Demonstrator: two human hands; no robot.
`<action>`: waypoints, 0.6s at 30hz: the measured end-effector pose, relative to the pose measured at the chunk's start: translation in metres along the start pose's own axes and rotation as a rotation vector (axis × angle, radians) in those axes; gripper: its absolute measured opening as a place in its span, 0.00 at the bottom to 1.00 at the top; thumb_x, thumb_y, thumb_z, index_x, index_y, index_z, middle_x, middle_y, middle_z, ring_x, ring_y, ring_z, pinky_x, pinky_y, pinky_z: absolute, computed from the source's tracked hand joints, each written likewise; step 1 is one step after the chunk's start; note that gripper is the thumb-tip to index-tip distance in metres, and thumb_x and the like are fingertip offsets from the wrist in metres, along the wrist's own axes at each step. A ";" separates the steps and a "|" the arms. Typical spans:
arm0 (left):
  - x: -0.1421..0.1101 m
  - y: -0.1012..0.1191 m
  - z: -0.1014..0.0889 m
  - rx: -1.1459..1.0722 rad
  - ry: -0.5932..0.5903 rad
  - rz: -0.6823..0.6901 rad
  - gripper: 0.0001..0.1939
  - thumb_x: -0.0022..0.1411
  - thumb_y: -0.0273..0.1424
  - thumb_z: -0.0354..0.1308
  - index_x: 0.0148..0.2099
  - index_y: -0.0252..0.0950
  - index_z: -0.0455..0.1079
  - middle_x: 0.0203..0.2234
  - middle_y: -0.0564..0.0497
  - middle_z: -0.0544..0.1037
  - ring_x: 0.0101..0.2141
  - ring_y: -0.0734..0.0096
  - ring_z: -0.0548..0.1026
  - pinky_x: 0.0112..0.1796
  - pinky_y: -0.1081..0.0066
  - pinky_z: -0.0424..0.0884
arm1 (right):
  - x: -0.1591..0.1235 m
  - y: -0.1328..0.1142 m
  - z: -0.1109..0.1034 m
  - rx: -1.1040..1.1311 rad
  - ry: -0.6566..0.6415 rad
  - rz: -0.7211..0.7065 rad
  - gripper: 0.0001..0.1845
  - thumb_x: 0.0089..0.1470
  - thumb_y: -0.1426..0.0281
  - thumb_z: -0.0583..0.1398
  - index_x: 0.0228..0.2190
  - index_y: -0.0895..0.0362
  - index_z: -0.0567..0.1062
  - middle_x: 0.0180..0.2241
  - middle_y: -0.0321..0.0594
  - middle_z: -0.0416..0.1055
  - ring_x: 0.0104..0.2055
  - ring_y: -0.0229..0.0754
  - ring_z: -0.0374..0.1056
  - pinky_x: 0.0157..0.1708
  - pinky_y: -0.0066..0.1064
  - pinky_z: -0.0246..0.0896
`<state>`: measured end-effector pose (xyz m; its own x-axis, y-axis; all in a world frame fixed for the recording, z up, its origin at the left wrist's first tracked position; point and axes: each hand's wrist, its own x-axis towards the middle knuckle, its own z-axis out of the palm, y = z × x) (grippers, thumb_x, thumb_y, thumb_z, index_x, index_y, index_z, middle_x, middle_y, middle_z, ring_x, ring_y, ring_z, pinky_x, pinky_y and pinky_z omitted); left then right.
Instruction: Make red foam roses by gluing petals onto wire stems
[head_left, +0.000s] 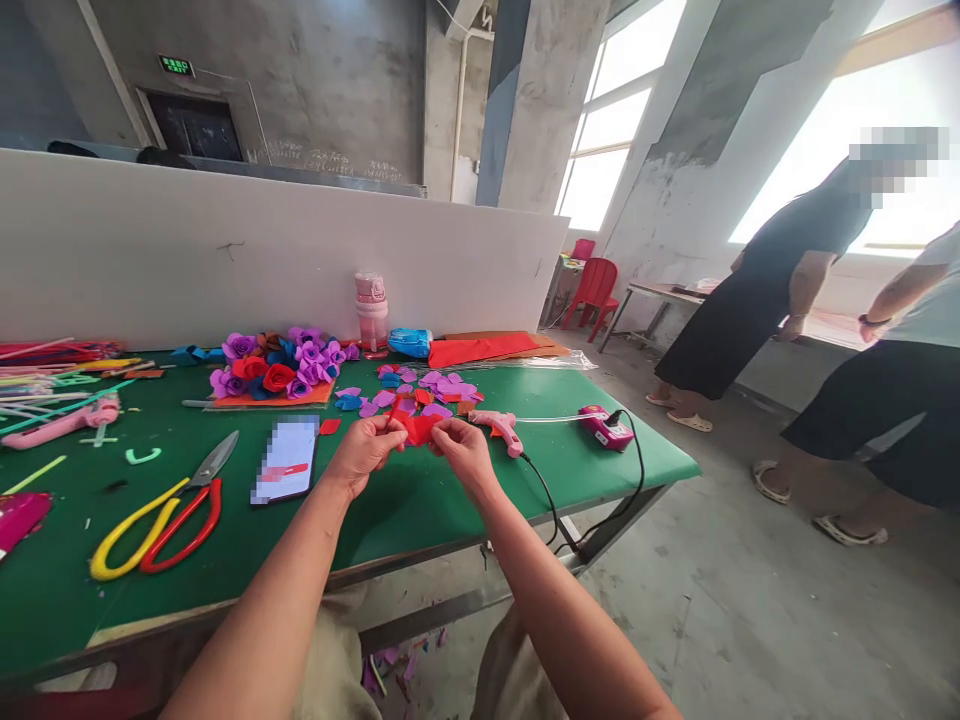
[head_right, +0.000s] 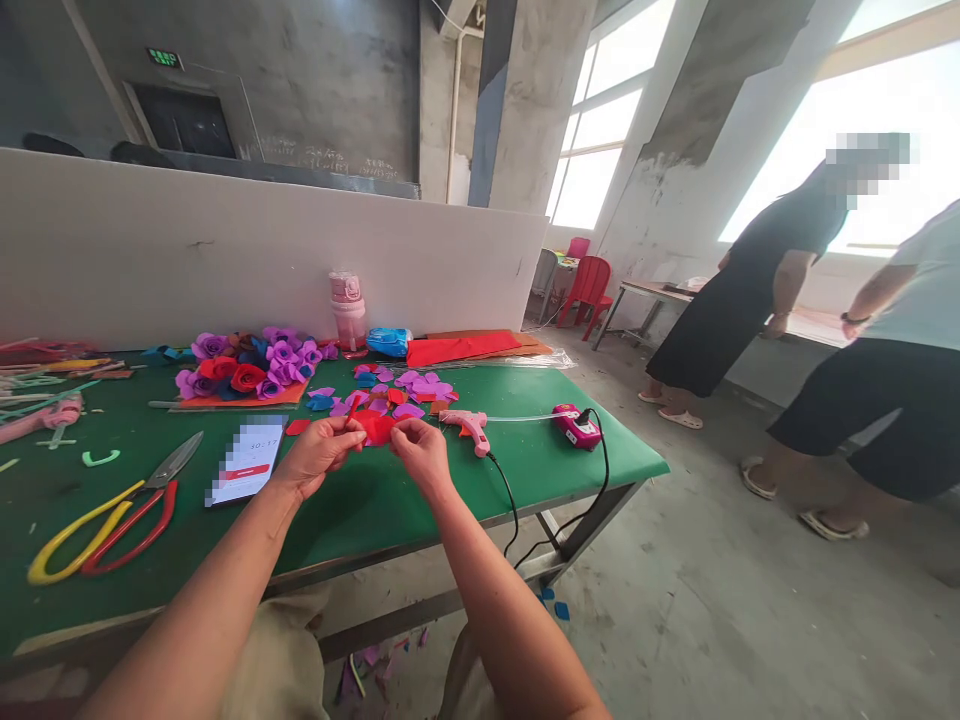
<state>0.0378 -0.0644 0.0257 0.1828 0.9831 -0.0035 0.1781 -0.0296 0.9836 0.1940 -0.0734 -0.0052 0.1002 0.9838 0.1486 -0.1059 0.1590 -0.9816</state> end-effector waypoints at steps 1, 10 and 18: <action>0.003 -0.004 -0.003 0.098 0.056 0.014 0.08 0.45 0.35 0.56 0.25 0.35 0.65 0.17 0.56 0.68 0.15 0.80 0.58 0.19 0.75 0.50 | 0.000 -0.001 -0.005 0.013 0.018 0.014 0.07 0.41 0.66 0.59 0.21 0.57 0.69 0.17 0.32 0.66 0.21 0.34 0.63 0.23 0.26 0.58; 0.002 -0.006 -0.004 0.365 0.303 0.187 0.13 0.54 0.33 0.49 0.36 0.35 0.73 0.32 0.47 0.77 0.31 0.67 0.72 0.29 0.72 0.64 | -0.015 -0.012 -0.040 0.267 -0.210 0.285 0.10 0.42 0.65 0.61 0.24 0.56 0.65 0.19 0.32 0.69 0.22 0.35 0.68 0.26 0.28 0.66; -0.044 0.000 0.041 -0.025 -0.016 0.054 0.17 0.43 0.43 0.64 0.29 0.33 0.71 0.23 0.52 0.75 0.26 0.72 0.69 0.29 0.74 0.64 | -0.036 -0.030 -0.039 -0.036 -0.459 0.264 0.13 0.44 0.62 0.62 0.24 0.58 0.67 0.18 0.32 0.70 0.21 0.34 0.68 0.24 0.25 0.65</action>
<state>0.0691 -0.1149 0.0190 0.2071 0.9772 0.0467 0.1439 -0.0777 0.9865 0.2323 -0.1169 0.0144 -0.3693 0.9263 -0.0751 -0.0340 -0.0943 -0.9950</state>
